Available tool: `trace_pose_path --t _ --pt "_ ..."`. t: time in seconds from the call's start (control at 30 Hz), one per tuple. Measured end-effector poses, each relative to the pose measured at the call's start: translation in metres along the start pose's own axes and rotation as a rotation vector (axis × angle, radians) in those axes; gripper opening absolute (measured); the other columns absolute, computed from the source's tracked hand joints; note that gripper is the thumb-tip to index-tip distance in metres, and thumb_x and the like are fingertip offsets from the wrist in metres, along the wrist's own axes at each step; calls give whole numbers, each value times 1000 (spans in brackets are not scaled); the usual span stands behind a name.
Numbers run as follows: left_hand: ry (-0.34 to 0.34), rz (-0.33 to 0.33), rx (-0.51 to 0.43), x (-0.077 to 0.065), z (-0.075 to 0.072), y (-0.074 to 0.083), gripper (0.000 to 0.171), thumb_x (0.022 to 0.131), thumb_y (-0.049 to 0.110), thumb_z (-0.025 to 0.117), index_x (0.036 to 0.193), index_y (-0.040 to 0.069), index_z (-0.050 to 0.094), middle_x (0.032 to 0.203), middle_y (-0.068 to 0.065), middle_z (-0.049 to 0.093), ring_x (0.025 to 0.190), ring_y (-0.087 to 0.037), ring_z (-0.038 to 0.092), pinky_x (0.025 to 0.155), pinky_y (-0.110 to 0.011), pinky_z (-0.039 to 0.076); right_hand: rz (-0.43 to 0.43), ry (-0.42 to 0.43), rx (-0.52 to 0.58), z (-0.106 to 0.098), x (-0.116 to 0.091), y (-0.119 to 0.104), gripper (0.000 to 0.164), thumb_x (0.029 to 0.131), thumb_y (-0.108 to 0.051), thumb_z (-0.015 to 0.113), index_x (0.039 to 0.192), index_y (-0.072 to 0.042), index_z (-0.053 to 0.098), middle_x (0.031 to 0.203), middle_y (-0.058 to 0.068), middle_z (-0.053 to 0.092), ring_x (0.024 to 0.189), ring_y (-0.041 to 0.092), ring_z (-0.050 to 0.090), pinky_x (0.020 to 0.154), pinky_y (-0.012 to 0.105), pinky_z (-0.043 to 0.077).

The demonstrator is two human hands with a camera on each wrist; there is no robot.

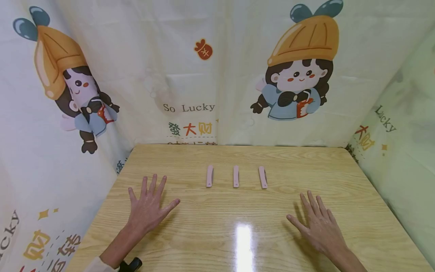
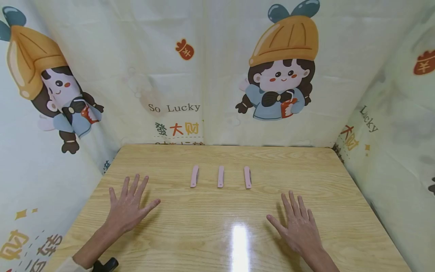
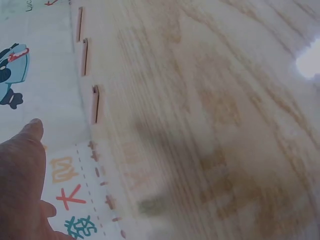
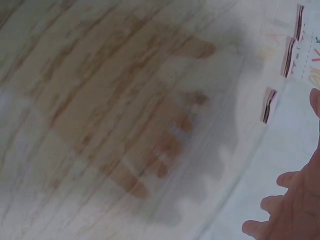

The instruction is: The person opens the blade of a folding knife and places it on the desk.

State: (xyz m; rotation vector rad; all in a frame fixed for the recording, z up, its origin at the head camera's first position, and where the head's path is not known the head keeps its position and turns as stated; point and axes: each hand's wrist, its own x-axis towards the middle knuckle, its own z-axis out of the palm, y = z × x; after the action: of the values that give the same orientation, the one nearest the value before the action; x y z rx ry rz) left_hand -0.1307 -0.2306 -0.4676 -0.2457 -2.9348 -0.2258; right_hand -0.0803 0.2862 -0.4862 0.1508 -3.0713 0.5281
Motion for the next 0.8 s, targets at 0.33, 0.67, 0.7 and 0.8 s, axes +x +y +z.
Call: trace_pose_path --t 0.33,0.67,0.7,0.8 --pt "38 39 -54 5 4 7 92 91 69 58 156 7 39 158 -24 34 146 -47 21 104 -80 7 -72 73 26 -2 3 -11 84 98 -55 59 156 0 34 160 26 27 145 51 20 105 71 23" --pt "67 44 -211 25 -5 41 67 96 49 66 145 5 53 145 -20 51 134 -40 44 102 -70 26 -92 93 73 -7 11 -42 66 101 -47 60 149 -4 47 142 23 52 129 44 46 87 68 45" --pt "73 48 -215 28 -6 45 64 96 47 66 143 5 56 142 -19 54 131 -40 47 101 -69 29 -79 80 95 -8 12 -45 64 102 -48 59 148 -5 48 141 22 53 127 44 48 85 68 46" --pt "61 47 -237 39 -4 52 55 96 41 67 138 6 61 128 -15 63 121 -38 54 93 -64 37 -32 6 194 -11 15 -54 63 104 -52 52 145 -5 51 136 22 57 122 42 53 85 65 48"
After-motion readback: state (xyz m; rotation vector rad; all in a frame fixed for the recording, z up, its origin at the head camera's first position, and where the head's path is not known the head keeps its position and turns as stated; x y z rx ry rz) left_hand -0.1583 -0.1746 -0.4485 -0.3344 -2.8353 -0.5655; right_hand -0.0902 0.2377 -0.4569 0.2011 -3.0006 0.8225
